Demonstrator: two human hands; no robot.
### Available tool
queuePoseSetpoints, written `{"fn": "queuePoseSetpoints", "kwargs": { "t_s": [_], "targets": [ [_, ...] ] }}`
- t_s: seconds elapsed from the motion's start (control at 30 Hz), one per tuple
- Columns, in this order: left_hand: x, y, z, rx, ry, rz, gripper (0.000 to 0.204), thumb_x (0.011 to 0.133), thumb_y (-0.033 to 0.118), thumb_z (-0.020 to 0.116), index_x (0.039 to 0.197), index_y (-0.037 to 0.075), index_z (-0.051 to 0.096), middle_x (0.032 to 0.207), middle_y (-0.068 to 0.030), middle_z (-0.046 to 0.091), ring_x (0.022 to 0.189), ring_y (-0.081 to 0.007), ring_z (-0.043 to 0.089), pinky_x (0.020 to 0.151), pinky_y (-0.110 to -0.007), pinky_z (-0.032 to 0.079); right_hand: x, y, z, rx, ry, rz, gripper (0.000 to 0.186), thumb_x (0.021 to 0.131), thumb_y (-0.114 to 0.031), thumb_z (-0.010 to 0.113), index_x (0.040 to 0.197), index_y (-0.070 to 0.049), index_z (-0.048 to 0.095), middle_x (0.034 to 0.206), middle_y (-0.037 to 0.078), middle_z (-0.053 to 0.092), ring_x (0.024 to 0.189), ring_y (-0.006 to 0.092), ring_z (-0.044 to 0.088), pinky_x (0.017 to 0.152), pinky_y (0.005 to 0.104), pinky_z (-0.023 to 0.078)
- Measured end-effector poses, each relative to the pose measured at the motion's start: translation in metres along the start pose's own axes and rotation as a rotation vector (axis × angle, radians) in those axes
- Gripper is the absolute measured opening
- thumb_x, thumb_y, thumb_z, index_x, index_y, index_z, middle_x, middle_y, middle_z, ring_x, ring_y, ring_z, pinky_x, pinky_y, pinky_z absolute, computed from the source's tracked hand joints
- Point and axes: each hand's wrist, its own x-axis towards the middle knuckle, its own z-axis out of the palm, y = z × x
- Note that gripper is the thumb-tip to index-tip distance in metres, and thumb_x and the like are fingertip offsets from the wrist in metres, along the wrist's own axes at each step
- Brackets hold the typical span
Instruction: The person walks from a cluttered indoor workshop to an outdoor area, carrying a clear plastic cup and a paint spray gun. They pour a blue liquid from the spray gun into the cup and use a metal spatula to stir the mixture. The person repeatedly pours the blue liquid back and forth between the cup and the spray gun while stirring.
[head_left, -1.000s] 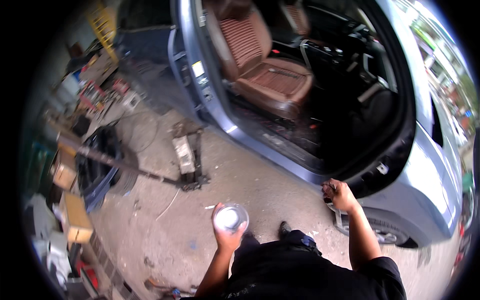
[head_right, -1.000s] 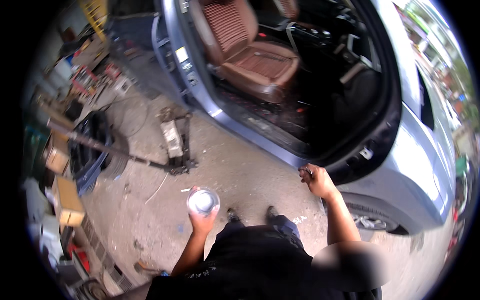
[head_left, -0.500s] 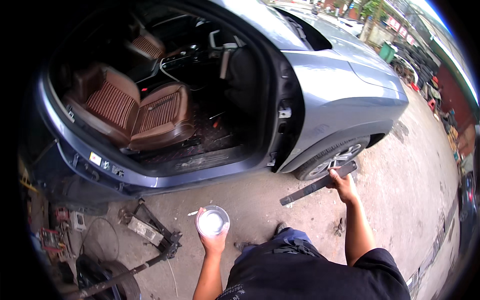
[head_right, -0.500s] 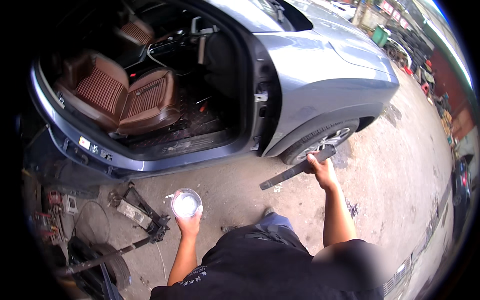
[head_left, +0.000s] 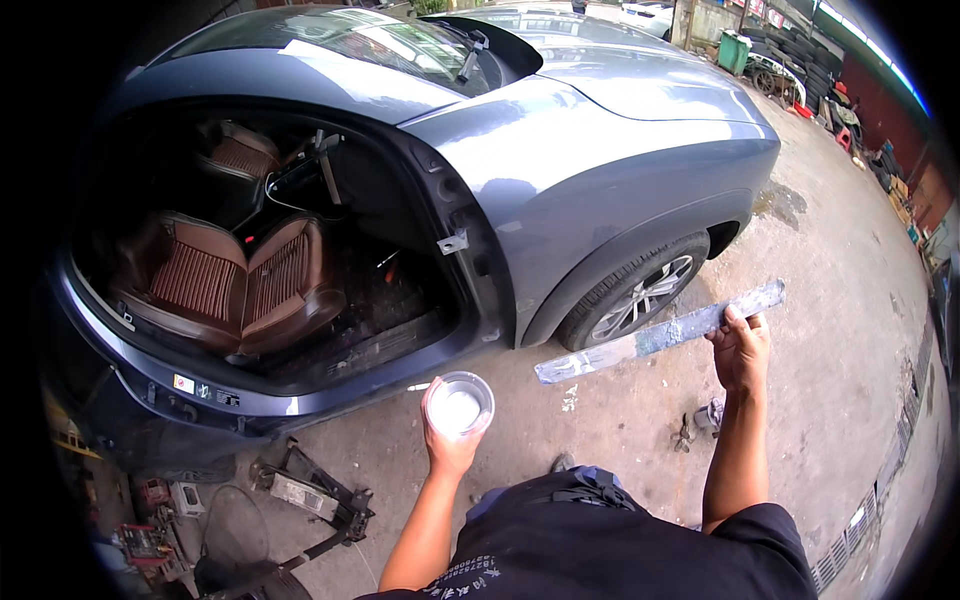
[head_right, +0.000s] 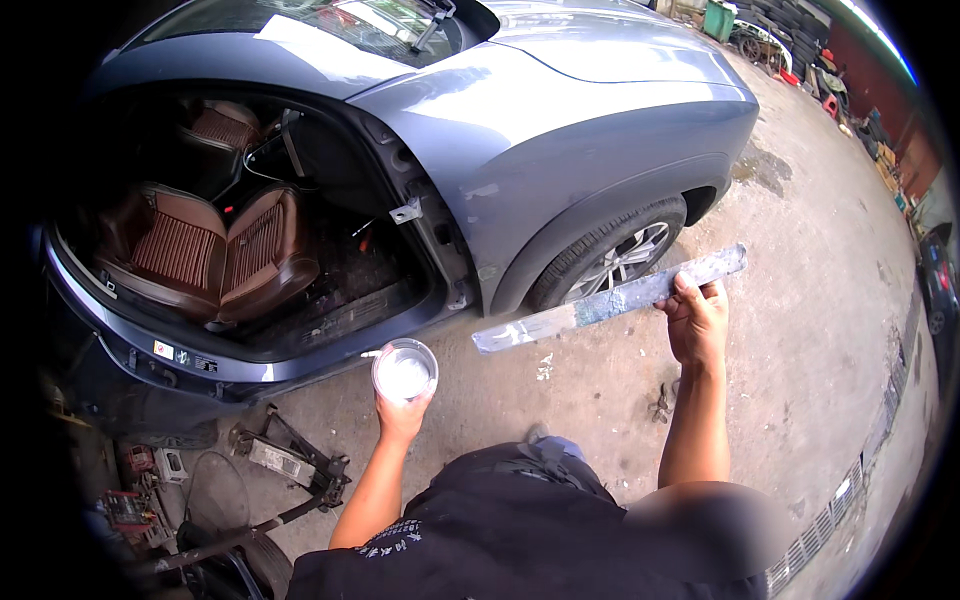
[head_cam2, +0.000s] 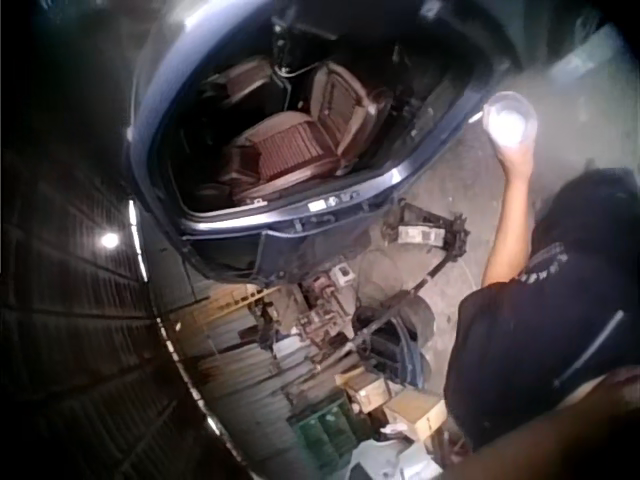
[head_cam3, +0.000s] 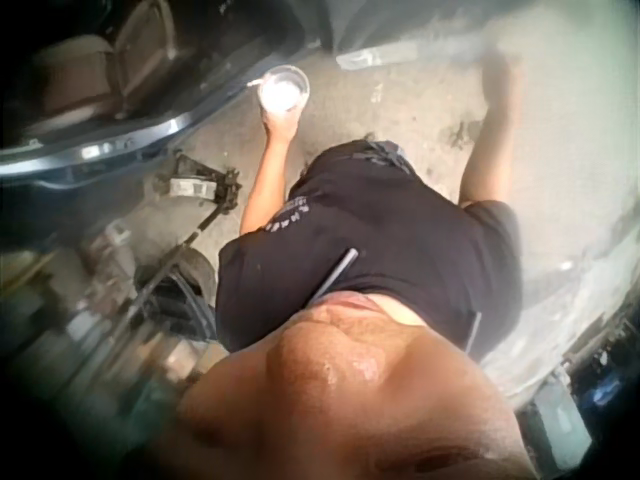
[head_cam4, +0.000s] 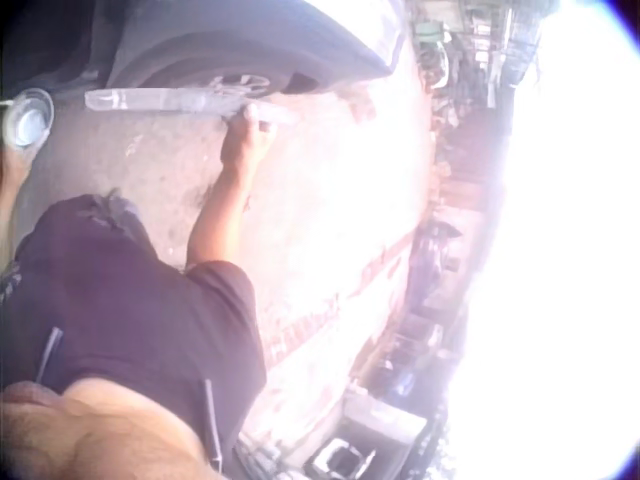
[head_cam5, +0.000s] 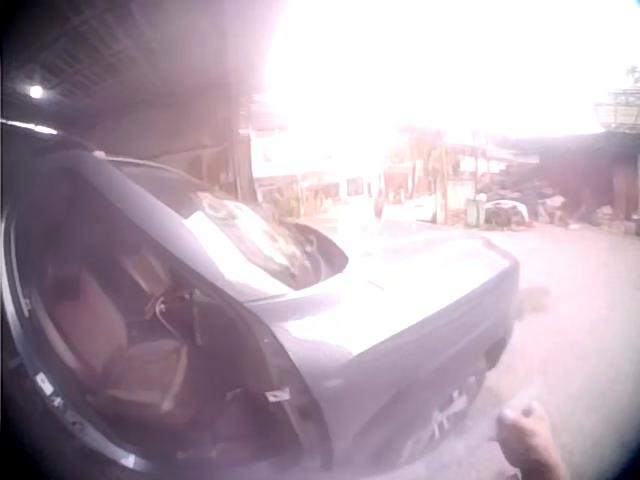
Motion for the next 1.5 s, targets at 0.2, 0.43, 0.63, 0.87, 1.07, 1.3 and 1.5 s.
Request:
{"fn": "queuePoseSetpoints", "kwargs": {
  "t_s": [0.2,0.43,0.63,0.87,1.07,1.3,1.5],
  "targets": [
    [0.015,0.036,0.057,0.042,-0.100,0.104,0.084,0.064,0.006,0.083,0.136,-0.003,0.038,0.128,-0.0164,0.051,0.119,-0.0273,0.052,0.103,-0.037,0.040,0.002,-0.023,0.024,-0.120,-0.179,-0.065,0.018,0.090,-0.006,0.064,0.103,-0.001,0.053,0.090,0.010,0.065,0.076,0.0183,0.065,0.068,0.0315,0.056],
    [0.016,0.052,0.096,-0.001,-0.305,0.160,0.083,0.064,0.009,0.084,0.134,-0.002,0.041,0.130,-0.0175,0.048,0.120,-0.0279,0.051,0.105,-0.036,0.039,-0.016,-0.030,0.055,-0.467,-0.328,0.005,0.024,0.088,-0.005,0.068,0.106,0.003,0.055,0.089,0.008,0.063,0.082,0.0159,0.063,0.074,0.0296,0.052],
    [0.016,0.040,0.124,-0.051,-0.553,0.317,0.070,0.068,0.018,0.083,0.127,0.000,0.048,0.133,-0.0175,0.046,0.128,-0.0320,0.042,0.106,-0.042,0.037,-0.008,-0.014,0.090,-0.924,-0.636,-0.171,0.027,0.084,-0.009,0.073,0.104,0.002,0.059,0.086,0.014,0.067,0.077,0.0257,0.069,0.066,0.0329,0.053],
    [0.031,0.032,0.145,-0.394,-0.866,0.259,0.080,0.069,0.023,0.083,0.132,0.002,0.040,0.131,-0.0204,0.046,0.126,-0.0386,0.042,0.105,-0.046,0.036,0.002,0.010,0.129,-1.016,-0.618,-0.100,0.043,0.084,-0.010,0.072,0.121,-0.001,0.053,0.093,0.015,0.067,0.082,0.0262,0.069,0.071,0.0336,0.053],
    [0.047,0.022,0.158,-0.363,-0.974,0.367,0.070,0.070,0.027,0.083,0.126,0.000,0.049,0.133,-0.0232,0.044,0.122,-0.0388,0.045,0.102,-0.045,0.038,-0.013,0.018,0.092,-0.937,-0.329,-0.094,0.044,0.089,-0.012,0.067,0.129,-0.002,0.050,0.109,0.011,0.064,0.100,0.0211,0.065,0.084,0.0330,0.052],
    [0.043,0.048,0.209,-0.423,-0.942,0.526,0.088,0.066,0.015,0.085,0.137,-0.002,0.036,0.137,-0.0170,0.041,0.119,-0.0249,0.048,0.103,-0.037,0.038,-0.143,0.040,-0.124,-1.387,0.194,0.361,0.035,0.093,-0.033,0.059,0.077,-0.001,0.062,0.067,0.018,0.058,0.066,0.0338,0.060,0.060,0.0385,0.047],
    [0.011,0.073,0.277,-0.583,-1.071,0.400,0.087,0.068,0.009,0.081,0.140,0.000,0.033,0.146,-0.0142,0.032,0.126,-0.0236,0.042,0.106,-0.035,0.036,-0.365,0.129,-0.234,-0.782,1.008,0.967,0.040,0.096,-0.032,0.052,0.074,0.000,0.062,0.063,0.014,0.061,0.058,0.0222,0.062,0.061,0.0389,0.049]
  ]
}}
